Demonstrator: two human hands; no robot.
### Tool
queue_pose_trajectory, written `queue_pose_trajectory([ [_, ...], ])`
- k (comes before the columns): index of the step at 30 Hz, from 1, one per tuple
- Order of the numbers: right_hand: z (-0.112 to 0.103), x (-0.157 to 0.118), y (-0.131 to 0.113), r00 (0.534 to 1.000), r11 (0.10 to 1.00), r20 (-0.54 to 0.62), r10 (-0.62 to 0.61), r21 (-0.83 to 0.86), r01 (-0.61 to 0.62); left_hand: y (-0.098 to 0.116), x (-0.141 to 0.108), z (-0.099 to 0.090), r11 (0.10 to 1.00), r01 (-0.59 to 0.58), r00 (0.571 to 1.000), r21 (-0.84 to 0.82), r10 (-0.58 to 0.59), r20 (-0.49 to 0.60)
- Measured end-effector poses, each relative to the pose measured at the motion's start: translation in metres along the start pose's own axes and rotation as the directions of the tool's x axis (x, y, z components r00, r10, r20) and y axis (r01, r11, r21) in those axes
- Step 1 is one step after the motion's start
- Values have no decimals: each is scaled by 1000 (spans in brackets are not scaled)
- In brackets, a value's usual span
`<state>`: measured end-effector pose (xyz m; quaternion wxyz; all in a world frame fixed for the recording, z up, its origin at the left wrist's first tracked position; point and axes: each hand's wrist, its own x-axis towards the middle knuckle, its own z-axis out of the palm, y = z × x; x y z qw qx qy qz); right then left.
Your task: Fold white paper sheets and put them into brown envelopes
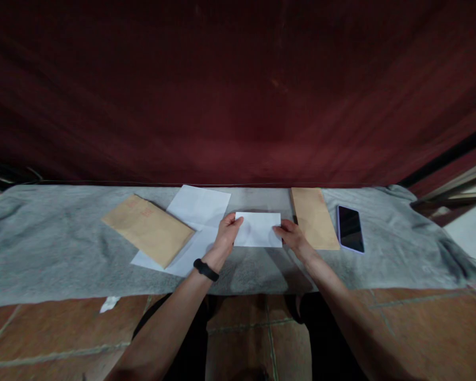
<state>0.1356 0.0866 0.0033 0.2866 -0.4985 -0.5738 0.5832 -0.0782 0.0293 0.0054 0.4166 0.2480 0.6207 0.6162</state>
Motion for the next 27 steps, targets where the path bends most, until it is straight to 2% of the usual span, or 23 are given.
queue_pose_trajectory([
  [5, 2, 2, 3, 1000, 998, -6, -27, 53, 27, 4, 0, 0, 1000, 17, 1000, -14, -17, 0],
  [9, 3, 2, 2, 998, 997, -58, 16, 76, -11, 5, -1, -2, 1000, 1, 1000, 16, -1, 0],
  [16, -3, 7, 3, 991, 999, -127, -38, 2, 38, 7, -2, 3, 999, -24, 1000, 48, 23, 11],
  [19, -7, 9, 0, 986, 998, -156, -62, 18, 66, 11, -7, 1, 997, 25, 994, 76, -32, 104],
  [23, -13, 13, -2, 973, 993, -203, -111, 16, 117, 18, -15, -5, 981, 109, 953, 158, -148, 264],
  [27, -13, 19, 3, 958, 989, -244, -150, -21, 149, 17, -17, -8, 958, 156, 914, 240, -233, 333],
])
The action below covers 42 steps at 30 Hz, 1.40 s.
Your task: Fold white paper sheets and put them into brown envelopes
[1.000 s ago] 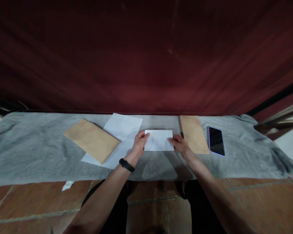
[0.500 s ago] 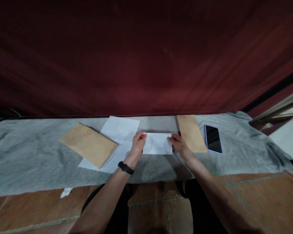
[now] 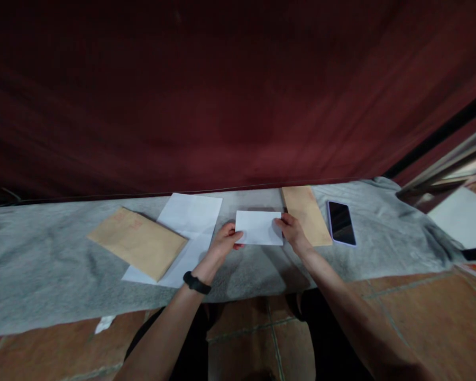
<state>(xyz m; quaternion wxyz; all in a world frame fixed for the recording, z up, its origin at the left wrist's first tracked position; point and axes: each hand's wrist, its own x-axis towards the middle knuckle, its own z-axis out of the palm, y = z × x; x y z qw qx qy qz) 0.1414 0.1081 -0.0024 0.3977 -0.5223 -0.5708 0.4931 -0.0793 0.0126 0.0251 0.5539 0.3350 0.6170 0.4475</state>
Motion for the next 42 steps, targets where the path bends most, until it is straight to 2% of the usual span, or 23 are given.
queue_pose_trajectory([
  [5, 5, 0, 4, 993, 994, -100, -59, -94, 50, -3, 5, 2, 993, -31, 997, 116, 38, -60],
  [7, 7, -5, 1, 970, 955, -135, -203, -247, 165, -4, 6, 4, 974, -53, 992, 218, 75, -97],
  [8, 9, -9, 0, 947, 907, -120, -299, -344, 243, -4, 5, 6, 960, -66, 988, 274, 100, -116],
  [10, 14, -19, -4, 891, 776, -8, -454, -495, 391, -5, 5, 8, 925, -86, 979, 370, 147, -140],
  [12, 22, -31, -5, 856, 679, 152, -495, -547, 490, -7, 4, 10, 899, -91, 976, 429, 167, -142],
  [16, 41, -55, 0, 823, 491, 379, -423, -667, 560, -11, 5, 13, 889, -70, 977, 453, 153, -149],
  [20, 47, -67, 5, 829, 342, 433, -353, -765, 545, -10, 4, 12, 859, -33, 982, 512, 122, -141],
  [23, 45, -69, 7, 836, 294, 431, -340, -796, 529, -7, -3, 11, 722, -24, 972, 691, 180, -154],
  [28, 42, -68, 7, 843, 263, 422, -333, -817, 513, -2, -19, 13, 338, 19, 934, 941, 329, -137],
  [30, 43, -68, 7, 843, 260, 420, -336, -819, 512, -2, -21, 16, 219, -38, 901, 975, 429, -61],
  [33, 44, -69, 8, 840, 253, 416, -348, -821, 511, -8, -17, 22, 78, -221, 825, 972, 547, 144],
  [34, 44, -69, 9, 837, 248, 419, -352, -821, 515, -13, -15, 25, 44, -272, 806, 961, 556, 202],
  [36, 44, -68, 11, 832, 237, 423, -359, -821, 519, -22, -9, 28, 8, -321, 798, 947, 541, 265],
  [39, 42, -68, 14, 828, 226, 424, -367, -823, 521, -33, -4, 29, 7, -311, 824, 950, 501, 266],
  [42, 38, -69, 16, 829, 230, 416, -374, -824, 517, -35, -3, 27, 14, -306, 830, 952, 494, 259],
])
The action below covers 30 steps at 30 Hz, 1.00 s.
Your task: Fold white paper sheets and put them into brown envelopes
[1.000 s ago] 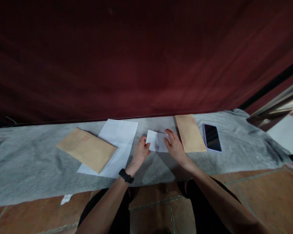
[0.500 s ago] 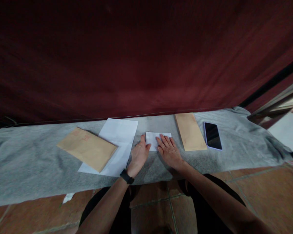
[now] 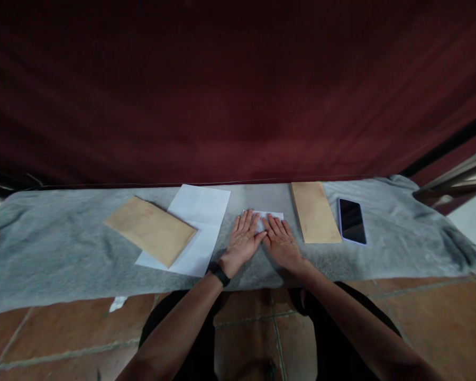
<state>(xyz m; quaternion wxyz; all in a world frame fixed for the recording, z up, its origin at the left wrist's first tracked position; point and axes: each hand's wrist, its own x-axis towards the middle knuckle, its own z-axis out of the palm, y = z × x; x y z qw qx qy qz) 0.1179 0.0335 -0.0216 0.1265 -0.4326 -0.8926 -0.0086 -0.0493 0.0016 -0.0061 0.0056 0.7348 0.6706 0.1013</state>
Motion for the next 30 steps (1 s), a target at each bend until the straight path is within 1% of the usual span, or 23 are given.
queue_pose_trajectory([
  [4, 0, -7, 6, 1000, 1000, -10, 18, 22, -17, 0, -1, -3, 999, 28, 1000, -18, -27, 7],
  [9, 0, -17, 16, 1000, 998, -19, 25, 63, -24, 2, -2, -3, 999, 23, 1000, -40, -23, 19],
  [15, 0, -32, 26, 999, 998, -21, 38, 42, -37, 4, -1, -1, 997, 61, 998, -43, -59, 31],
  [20, -2, -42, 25, 996, 997, -39, 76, 14, -75, 7, 0, -1, 996, 70, 998, -58, -69, 15],
  [26, -3, -47, 20, 994, 996, -65, 87, -11, -88, 8, -4, -3, 996, 70, 997, -51, -71, -21],
  [30, -11, -55, 19, 993, 994, -43, 105, -36, -107, 7, -5, -1, 995, 65, 997, -72, -68, -45],
])
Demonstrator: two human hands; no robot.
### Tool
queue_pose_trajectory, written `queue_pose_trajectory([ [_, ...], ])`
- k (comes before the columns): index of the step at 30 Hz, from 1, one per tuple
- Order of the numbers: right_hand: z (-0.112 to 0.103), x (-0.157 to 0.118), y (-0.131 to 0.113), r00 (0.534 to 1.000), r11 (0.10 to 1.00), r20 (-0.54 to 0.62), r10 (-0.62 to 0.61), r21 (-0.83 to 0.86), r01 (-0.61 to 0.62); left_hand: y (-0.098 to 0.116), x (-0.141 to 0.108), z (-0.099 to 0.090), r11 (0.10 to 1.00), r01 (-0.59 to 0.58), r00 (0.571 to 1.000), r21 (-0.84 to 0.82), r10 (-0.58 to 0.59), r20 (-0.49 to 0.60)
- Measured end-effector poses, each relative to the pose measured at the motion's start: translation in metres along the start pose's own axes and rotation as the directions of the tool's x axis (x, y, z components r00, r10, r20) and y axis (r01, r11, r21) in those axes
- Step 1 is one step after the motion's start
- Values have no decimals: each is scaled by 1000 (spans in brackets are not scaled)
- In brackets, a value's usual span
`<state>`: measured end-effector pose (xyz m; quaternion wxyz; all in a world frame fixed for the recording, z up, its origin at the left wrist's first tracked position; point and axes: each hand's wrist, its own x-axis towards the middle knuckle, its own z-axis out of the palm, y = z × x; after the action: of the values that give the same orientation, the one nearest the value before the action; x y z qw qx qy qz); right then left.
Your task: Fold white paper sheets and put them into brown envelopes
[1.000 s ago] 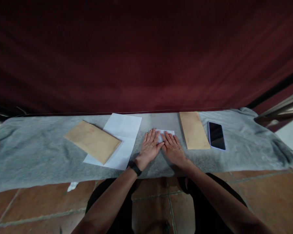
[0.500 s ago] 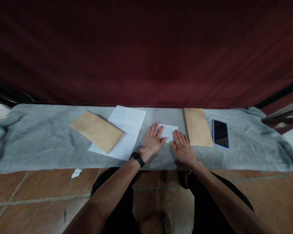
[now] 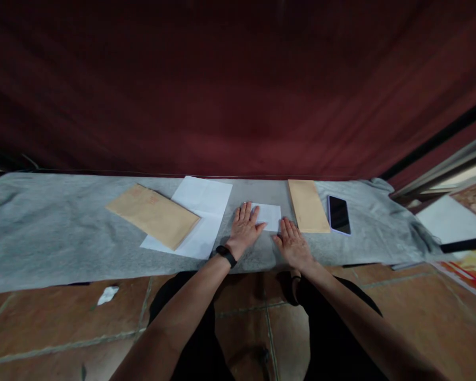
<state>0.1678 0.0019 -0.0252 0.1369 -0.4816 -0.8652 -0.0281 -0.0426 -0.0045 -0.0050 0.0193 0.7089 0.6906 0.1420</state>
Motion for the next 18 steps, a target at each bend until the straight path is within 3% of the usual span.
queue_pose_trajectory([
  [5, -13, 0, -15, 998, 997, 35, -52, 64, 50, 0, 0, 2, 1000, -11, 1000, -7, 11, -16],
  [11, -4, 3, -45, 992, 989, 54, -114, 99, 108, -2, 1, 2, 1000, 3, 1000, 6, -3, 10],
  [18, 2, -19, -34, 997, 998, -69, -24, 49, 28, -4, 1, 5, 998, 51, 999, 32, -50, -15],
])
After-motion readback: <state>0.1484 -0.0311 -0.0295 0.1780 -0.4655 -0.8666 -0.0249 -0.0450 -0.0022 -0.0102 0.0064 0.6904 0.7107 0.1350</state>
